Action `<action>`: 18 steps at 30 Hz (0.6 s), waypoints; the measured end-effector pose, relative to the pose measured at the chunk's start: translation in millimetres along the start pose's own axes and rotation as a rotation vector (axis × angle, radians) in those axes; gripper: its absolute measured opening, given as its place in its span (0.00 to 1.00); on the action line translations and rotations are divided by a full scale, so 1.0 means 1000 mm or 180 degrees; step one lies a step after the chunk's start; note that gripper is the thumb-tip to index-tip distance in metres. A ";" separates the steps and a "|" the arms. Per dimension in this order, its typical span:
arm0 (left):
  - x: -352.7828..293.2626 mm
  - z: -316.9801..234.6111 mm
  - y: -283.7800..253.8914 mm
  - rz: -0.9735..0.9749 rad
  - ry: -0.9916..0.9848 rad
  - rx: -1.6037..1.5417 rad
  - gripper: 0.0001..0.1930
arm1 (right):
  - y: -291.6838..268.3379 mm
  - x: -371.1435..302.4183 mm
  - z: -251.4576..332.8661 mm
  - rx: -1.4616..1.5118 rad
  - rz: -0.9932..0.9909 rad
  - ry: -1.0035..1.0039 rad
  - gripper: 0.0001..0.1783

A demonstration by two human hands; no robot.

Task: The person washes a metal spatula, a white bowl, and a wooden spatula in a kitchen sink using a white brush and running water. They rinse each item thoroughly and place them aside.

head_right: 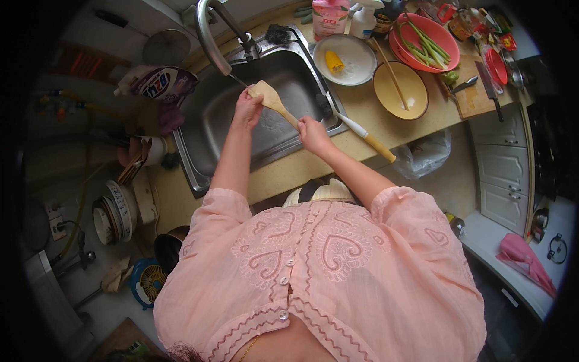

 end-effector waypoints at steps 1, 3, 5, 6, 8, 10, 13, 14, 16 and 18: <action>-0.003 0.000 0.004 0.0083 0.0113 0.0079 0.19 | -0.001 0.000 0.001 -0.0051 -0.0050 0.0015 0.10; 0.000 -0.003 0.002 -0.0152 0.0039 0.0101 0.14 | 0.000 -0.001 0.001 -0.0075 0.0038 -0.0048 0.10; 0.000 -0.013 -0.002 -0.0500 -0.0254 -0.0042 0.11 | 0.004 -0.002 0.000 -0.0080 0.0105 -0.0153 0.10; 0.002 -0.013 -0.007 -0.0536 -0.0351 0.0028 0.09 | 0.007 -0.003 0.001 -0.0072 0.0127 -0.0226 0.10; 0.003 -0.015 -0.012 -0.0418 -0.0456 -0.0052 0.10 | 0.010 -0.005 0.002 -0.0046 0.0224 -0.0249 0.10; 0.005 -0.019 -0.016 -0.0260 -0.0561 0.0020 0.10 | 0.009 -0.007 0.006 -0.0011 0.0373 -0.0149 0.09; 0.005 -0.024 -0.012 0.0083 -0.0767 0.0188 0.10 | -0.001 -0.008 0.006 -0.0215 0.0384 -0.0138 0.09; 0.005 -0.026 -0.007 0.0230 -0.0839 0.0143 0.10 | -0.003 -0.009 0.005 -0.0233 0.0383 -0.0146 0.09; 0.008 -0.025 -0.003 0.0276 -0.0943 0.0167 0.10 | -0.004 -0.009 0.002 -0.0270 0.0376 -0.0160 0.09; 0.013 -0.022 -0.002 0.0073 -0.1006 0.0304 0.10 | -0.006 -0.010 0.001 -0.0235 0.0371 -0.0116 0.09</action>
Point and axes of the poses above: each hand's wrist, its own x-axis towards the middle knuckle, its own y-axis out of the palm, z = x × y, the point moved 3 cm from there along x, towards the middle knuckle, and after that the axes turned 7 degrees about z, right-handed, at the moved point
